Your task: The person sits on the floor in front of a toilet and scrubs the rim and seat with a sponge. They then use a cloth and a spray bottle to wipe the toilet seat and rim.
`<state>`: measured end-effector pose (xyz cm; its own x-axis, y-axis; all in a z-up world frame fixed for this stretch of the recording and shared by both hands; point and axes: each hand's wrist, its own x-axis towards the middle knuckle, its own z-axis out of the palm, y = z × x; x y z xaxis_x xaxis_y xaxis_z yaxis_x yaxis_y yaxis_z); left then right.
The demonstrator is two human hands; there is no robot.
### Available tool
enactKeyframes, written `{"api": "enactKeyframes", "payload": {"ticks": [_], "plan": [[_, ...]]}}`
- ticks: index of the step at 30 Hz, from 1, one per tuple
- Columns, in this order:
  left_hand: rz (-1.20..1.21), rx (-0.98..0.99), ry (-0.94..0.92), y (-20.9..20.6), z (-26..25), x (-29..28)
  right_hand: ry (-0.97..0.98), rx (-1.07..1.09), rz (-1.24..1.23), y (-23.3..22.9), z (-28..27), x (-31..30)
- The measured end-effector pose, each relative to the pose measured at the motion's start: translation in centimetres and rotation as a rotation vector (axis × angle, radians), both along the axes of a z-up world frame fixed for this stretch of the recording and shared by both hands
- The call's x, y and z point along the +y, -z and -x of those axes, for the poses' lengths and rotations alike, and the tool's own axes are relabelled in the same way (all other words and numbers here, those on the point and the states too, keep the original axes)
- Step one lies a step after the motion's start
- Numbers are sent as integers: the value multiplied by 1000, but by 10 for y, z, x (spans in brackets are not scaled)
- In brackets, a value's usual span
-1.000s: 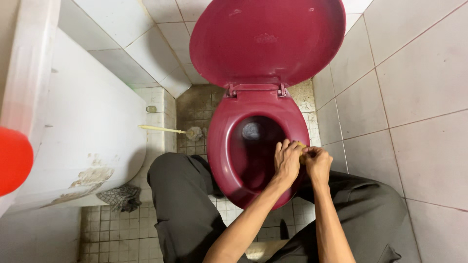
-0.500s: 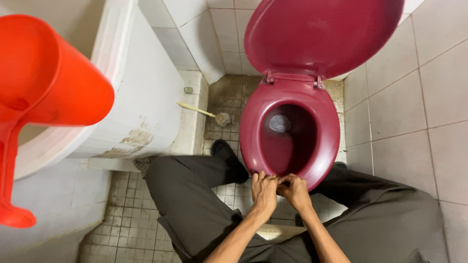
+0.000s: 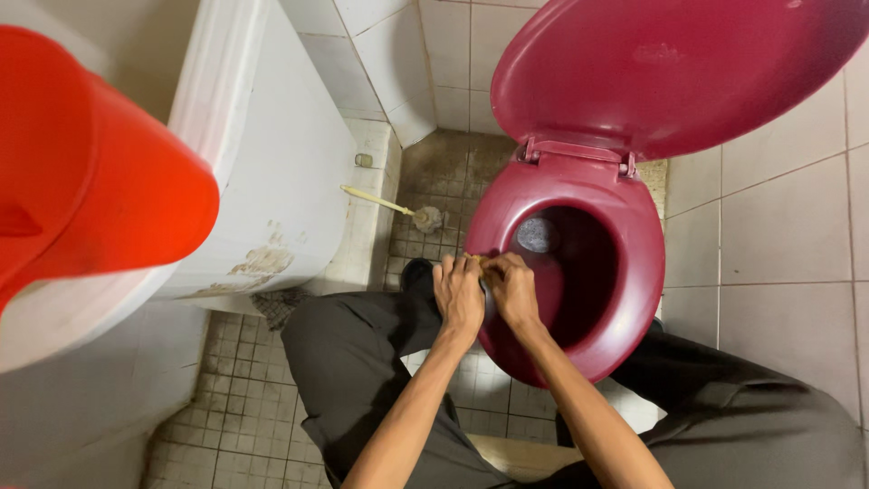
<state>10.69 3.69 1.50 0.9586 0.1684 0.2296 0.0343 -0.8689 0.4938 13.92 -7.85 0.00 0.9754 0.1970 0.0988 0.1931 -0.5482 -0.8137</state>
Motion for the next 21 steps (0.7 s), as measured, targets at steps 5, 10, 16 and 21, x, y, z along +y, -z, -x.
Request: {"api": "enactKeyframes", "payload": {"ticks": [5,10,16,21], "plan": [[-7,-100,6,6,-82,-8,28,-84,13,-7,-80,-6],[-32,-155,32,14,-157,-31,90,-141,80,-14,-143,-23],[-12,-146,14,21,-184,-37,191,-143,42,-11,-171,-23],[-26,-190,-12,18,-160,-27,145,-181,80,-5,-149,-15]]}}
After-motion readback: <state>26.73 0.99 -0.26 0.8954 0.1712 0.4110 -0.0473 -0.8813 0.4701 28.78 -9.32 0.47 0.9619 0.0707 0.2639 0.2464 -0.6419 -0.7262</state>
